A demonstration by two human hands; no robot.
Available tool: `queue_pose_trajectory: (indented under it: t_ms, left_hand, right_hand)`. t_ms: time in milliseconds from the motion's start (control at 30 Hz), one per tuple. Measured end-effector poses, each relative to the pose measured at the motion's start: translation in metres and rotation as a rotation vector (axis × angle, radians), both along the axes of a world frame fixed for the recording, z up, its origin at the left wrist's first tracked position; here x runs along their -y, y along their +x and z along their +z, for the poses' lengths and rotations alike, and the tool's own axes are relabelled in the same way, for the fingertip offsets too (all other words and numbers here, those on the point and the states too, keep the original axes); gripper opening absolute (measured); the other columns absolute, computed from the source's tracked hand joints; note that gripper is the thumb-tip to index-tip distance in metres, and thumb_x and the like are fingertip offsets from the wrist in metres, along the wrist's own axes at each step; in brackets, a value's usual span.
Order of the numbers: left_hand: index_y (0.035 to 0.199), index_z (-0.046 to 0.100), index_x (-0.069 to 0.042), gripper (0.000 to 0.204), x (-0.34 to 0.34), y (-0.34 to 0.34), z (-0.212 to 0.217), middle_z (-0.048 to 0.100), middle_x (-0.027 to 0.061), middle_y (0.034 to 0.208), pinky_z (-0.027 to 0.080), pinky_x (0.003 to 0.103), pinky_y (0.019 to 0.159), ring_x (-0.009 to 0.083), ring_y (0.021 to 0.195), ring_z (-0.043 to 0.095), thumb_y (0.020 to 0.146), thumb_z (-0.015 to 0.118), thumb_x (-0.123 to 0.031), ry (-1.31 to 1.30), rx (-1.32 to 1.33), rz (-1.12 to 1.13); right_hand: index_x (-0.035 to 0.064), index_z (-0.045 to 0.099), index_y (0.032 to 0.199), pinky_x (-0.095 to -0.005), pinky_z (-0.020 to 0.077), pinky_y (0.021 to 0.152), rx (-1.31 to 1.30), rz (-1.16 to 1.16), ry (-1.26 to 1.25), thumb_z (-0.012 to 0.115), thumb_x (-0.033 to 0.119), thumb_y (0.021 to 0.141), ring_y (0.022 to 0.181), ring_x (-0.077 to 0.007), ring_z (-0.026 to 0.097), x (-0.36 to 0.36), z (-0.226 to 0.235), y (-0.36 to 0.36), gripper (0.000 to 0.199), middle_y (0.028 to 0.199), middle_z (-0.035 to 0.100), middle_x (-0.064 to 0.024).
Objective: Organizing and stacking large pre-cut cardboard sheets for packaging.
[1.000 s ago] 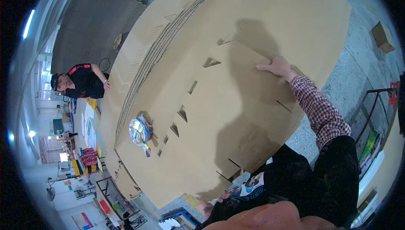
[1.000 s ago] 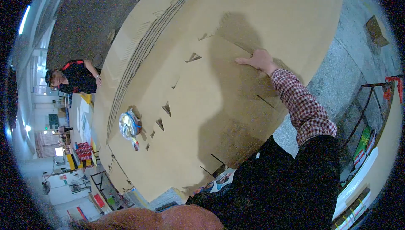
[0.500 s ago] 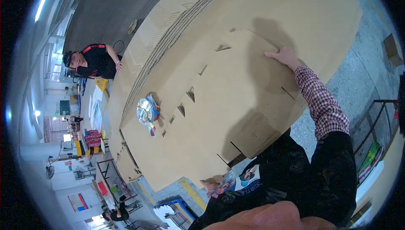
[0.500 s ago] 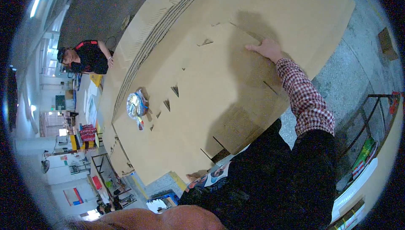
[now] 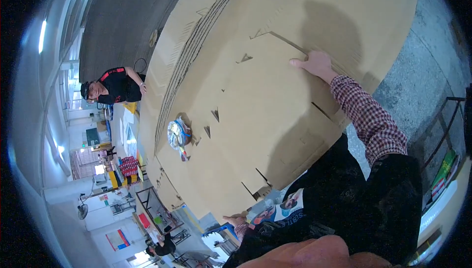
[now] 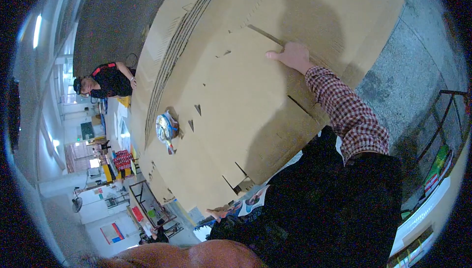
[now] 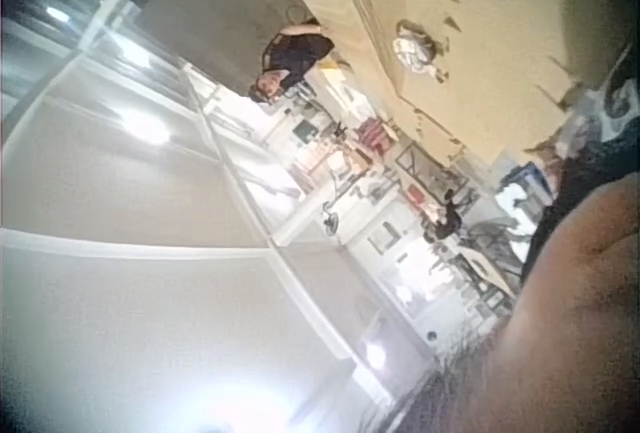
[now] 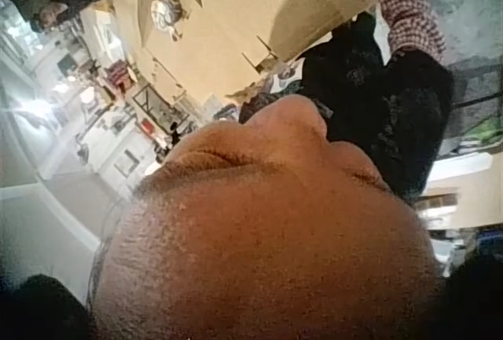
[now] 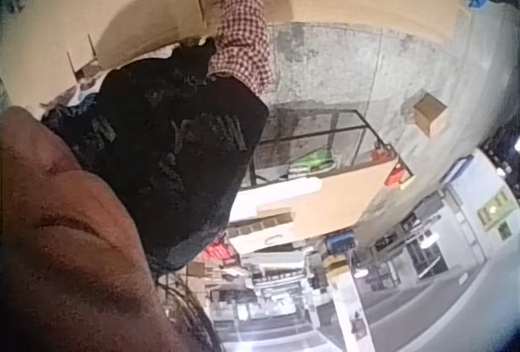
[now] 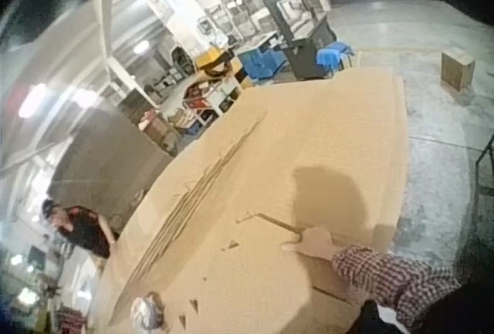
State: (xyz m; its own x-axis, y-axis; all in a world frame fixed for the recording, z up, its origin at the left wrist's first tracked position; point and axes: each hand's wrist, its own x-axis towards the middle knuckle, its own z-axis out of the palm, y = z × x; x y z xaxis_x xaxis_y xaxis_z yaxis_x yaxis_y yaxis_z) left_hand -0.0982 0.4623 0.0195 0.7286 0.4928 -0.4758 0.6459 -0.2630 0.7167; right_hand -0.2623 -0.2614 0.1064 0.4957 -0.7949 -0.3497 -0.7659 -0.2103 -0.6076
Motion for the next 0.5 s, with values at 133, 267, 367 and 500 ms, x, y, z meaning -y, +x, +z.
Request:
queue_pose_trajectory:
  t_ms: [133, 267, 367, 500]
  left_hand:
    - [0.112, 0.04, -0.006, 0.061, 0.0, -0.001, -0.02, 0.046, 0.0137, 0.109, 0.039, 0.042, 0.079, 0.0298, 0.097, 0.044, 0.076, 0.039, -0.055, -0.199, 0.003, 0.075]
    - [0.111, 0.041, -0.006, 0.061, 0.004, -0.019, -0.051, 0.047, 0.0129, 0.108, 0.039, 0.043, 0.078, 0.0298, 0.096, 0.045, 0.076, 0.038, -0.055, -0.44, 0.013, 0.198]
    - [0.115, 0.04, -0.011, 0.066, 0.007, -0.034, -0.063, 0.044, 0.0081, 0.114, 0.037, 0.04, 0.083, 0.0269, 0.101, 0.043, 0.074, 0.032, -0.062, -0.62, 0.092, 0.297]
    - [0.124, 0.029, -0.01, 0.07, 0.08, -0.031, -0.004, 0.033, 0.0098, 0.124, 0.025, 0.039, 0.094, 0.0269, 0.113, 0.031, 0.075, 0.031, -0.061, -0.5, 0.132, 0.209]
  right_hand:
    - [-0.0045, 0.058, 0.083, -0.038, 0.043, 0.07, 0.0, 0.007, -0.009, 0.047, 0.069, 0.057, 0.082, -0.029, 0.056, 0.0, 0.005, -0.001, 0.078, 0.084, 0.058, -0.0197]
    - [-0.0014, 0.058, 0.089, -0.0341, 0.0434, 0.067, 0.006, -0.016, -0.063, 0.048, 0.068, 0.057, 0.073, -0.0266, 0.058, -0.001, -0.004, 0.006, 0.077, 0.075, 0.059, -0.0155]
    - [-0.0012, 0.055, 0.097, -0.0327, 0.0435, 0.068, 0.078, -0.007, 0.007, 0.052, 0.065, 0.058, 0.074, -0.0255, 0.058, -0.003, -0.013, 0.014, 0.076, 0.077, 0.059, -0.0152]
    - [-0.0015, 0.052, 0.103, -0.0306, 0.044, 0.068, 0.251, -0.132, 0.204, 0.06, 0.055, 0.06, 0.074, -0.0215, 0.058, 0.0, -0.003, -0.018, 0.072, 0.081, 0.06, -0.0135]
